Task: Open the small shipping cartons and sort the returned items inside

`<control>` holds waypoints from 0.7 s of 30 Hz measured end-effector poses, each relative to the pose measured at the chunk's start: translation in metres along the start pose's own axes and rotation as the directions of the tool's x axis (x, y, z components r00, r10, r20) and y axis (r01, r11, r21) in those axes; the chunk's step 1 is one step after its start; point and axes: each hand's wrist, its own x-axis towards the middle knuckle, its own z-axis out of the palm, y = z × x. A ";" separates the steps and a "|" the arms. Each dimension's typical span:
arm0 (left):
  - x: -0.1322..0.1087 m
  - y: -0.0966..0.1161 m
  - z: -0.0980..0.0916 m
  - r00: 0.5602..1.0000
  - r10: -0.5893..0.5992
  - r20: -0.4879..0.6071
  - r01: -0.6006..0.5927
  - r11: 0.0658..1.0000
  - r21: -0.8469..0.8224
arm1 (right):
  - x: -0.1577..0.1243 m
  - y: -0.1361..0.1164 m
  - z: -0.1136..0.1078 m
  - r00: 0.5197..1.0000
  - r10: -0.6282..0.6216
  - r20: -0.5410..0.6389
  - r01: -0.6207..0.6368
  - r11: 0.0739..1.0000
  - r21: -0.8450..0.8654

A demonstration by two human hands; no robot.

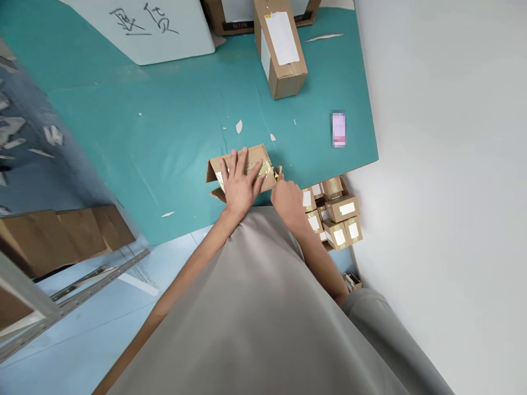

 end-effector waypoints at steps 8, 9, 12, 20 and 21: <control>-0.012 -0.020 -0.023 0.999 0.019 -0.048 -0.014 0.994 0.110 | 0.062 0.060 0.034 0.942 0.135 -0.306 -0.049 0.960 0.275; -0.016 -0.023 -0.027 0.999 0.011 -0.052 -0.004 0.992 0.123 | 0.086 0.068 0.047 0.943 0.157 -0.294 -0.067 0.953 0.294; -0.032 -0.031 -0.038 0.999 -0.018 -0.043 0.024 0.987 0.158 | 0.148 0.084 0.085 0.967 0.181 -0.182 -0.117 0.942 0.315; -0.074 -0.054 -0.053 0.975 -0.088 -0.203 0.127 0.973 0.190 | 0.185 0.091 0.126 0.973 0.049 -0.226 0.055 0.900 0.432; -0.077 -0.056 -0.055 0.963 -0.118 -0.241 0.165 0.969 0.186 | 0.183 0.083 0.130 0.982 0.022 -0.188 0.080 0.852 0.517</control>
